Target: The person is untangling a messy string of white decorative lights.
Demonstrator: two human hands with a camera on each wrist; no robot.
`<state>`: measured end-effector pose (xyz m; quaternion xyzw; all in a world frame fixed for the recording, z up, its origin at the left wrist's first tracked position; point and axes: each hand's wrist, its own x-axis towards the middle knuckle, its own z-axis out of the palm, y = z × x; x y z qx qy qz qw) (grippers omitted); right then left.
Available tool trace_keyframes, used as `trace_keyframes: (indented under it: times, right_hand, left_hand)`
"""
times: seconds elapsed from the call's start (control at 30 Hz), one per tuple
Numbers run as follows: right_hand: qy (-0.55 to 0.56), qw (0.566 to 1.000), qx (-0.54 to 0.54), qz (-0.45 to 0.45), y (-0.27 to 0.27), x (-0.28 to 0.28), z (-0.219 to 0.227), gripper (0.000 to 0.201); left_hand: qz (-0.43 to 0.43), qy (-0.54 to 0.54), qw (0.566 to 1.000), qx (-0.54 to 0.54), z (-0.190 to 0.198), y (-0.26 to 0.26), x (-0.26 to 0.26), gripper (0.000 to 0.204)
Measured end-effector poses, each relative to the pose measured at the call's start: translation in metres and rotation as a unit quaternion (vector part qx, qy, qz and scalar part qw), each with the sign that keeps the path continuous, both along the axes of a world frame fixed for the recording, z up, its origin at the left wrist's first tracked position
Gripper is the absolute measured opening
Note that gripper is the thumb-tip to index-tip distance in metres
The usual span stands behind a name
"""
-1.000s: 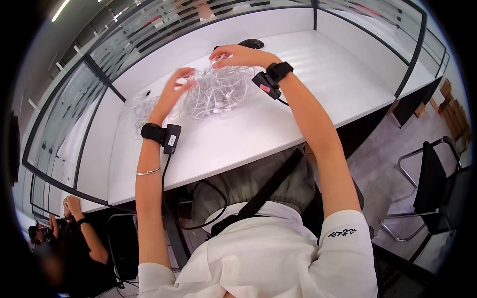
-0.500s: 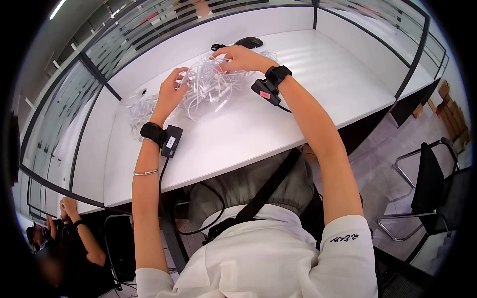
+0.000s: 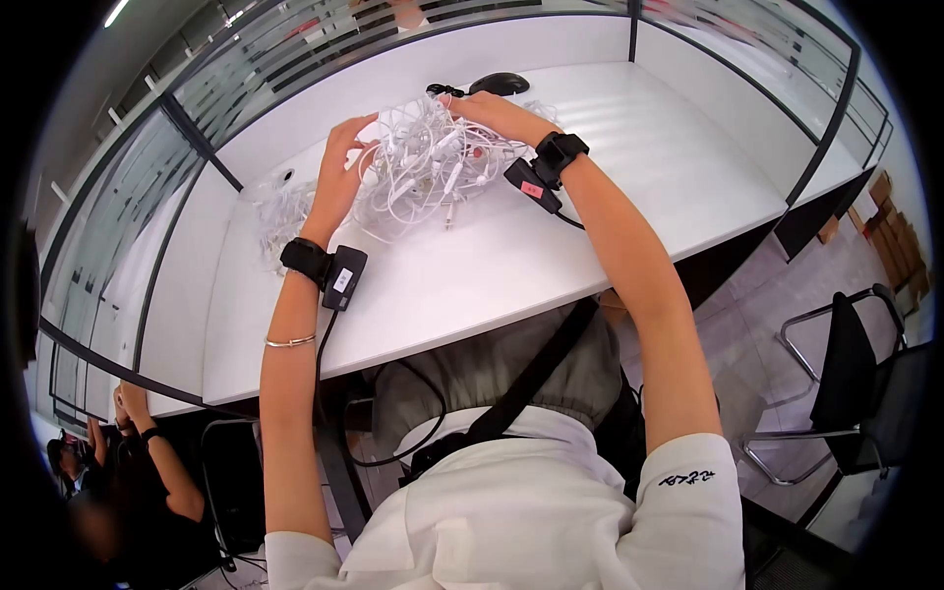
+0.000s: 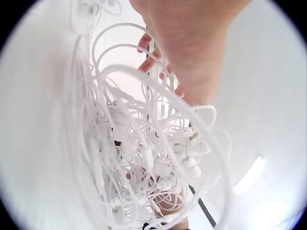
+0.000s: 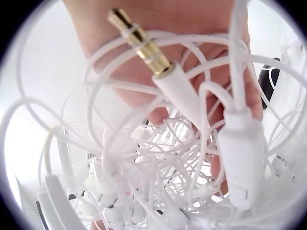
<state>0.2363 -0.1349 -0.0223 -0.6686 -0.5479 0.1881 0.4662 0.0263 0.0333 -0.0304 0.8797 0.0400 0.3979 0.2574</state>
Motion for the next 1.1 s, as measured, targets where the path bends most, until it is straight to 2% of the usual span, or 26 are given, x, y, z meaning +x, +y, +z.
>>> trace_keyframes:
  times: [0.03,0.07,0.1,0.17,0.2,0.3,0.33,0.37,0.43,0.53,0.63,0.67,0.7,0.77,0.8,0.9,1.0,1.1]
  right_hand:
    - [0.004,1.000,0.013,0.010,0.000,0.001,-0.002,0.062]
    - [-0.053,0.998,0.030,0.034,0.008,0.019,-0.013,0.061]
    - [-0.021,0.999,-0.004,0.029,0.007,0.019,-0.011,0.058]
    - [-0.047,0.998,0.017,0.045,0.005,0.019,-0.008,0.055]
    - [-0.012,0.999,0.041,0.033,0.011,0.026,-0.017,0.051]
    - [-0.077,0.988,0.110,-0.070,0.021,0.035,-0.030,0.048]
    - [-0.059,0.990,0.082,-0.098,0.016,0.031,-0.027,0.048]
    - [-0.029,0.995,0.048,-0.082,0.015,0.032,-0.024,0.049]
    - [-0.061,0.994,0.041,-0.075,0.014,0.032,-0.021,0.052]
    - [-0.171,0.977,-0.041,-0.122,0.001,0.012,0.005,0.050]
    - [-0.201,0.970,0.076,-0.117,-0.003,0.001,0.012,0.043]
    - [-0.193,0.967,0.122,-0.111,-0.004,-0.004,0.013,0.036]
    - [-0.193,0.972,0.117,-0.070,-0.009,-0.011,0.022,0.032]
    - [-0.232,0.954,0.186,-0.019,-0.008,-0.020,0.027,0.035]
    - [-0.281,0.935,0.213,-0.028,-0.008,-0.028,0.030,0.036]
    - [-0.315,0.918,0.239,0.006,-0.007,-0.046,0.035,0.035]
    - [-0.279,0.932,0.227,0.047,-0.017,-0.066,0.042,0.025]
    - [-0.306,0.922,0.225,0.076,-0.019,-0.076,0.043,0.018]
  left_hand:
    - [0.006,0.003,1.000,-0.007,0.002,-0.001,0.001,0.035]
    - [0.040,0.004,0.999,0.037,0.005,-0.004,-0.002,0.033]
    - [0.036,0.003,0.999,0.036,0.008,-0.008,-0.004,0.032]
    - [0.036,-0.042,0.995,0.086,0.009,-0.011,-0.003,0.033]
    - [0.017,-0.052,0.996,0.077,0.011,-0.010,0.000,0.035]
    - [-0.063,-0.070,0.990,0.103,0.016,-0.021,0.003,0.044]
    - [-0.078,-0.068,0.985,0.139,0.016,-0.027,0.005,0.055]
    - [-0.082,-0.009,0.988,0.132,0.016,-0.033,0.001,0.057]
    - [-0.060,0.027,0.992,0.111,0.012,-0.036,-0.002,0.049]
    - [0.000,0.055,0.997,0.047,0.004,-0.014,0.003,0.034]
    - [0.002,-0.013,0.998,-0.066,0.000,-0.003,0.005,0.023]
    - [0.024,-0.011,0.997,-0.076,0.000,-0.003,0.004,0.022]
    - [0.022,-0.007,0.993,-0.115,0.003,-0.007,0.001,0.023]
    - [0.029,-0.016,0.986,-0.166,0.006,-0.009,0.000,0.024]
    - [0.025,-0.025,0.982,-0.187,0.007,-0.011,0.000,0.025]
    - [0.089,-0.044,0.982,-0.161,0.008,-0.007,-0.001,0.025]
    - [0.149,-0.084,0.978,-0.117,0.005,0.003,0.002,0.025]
    - [0.181,-0.077,0.971,-0.133,0.005,0.007,-0.001,0.025]
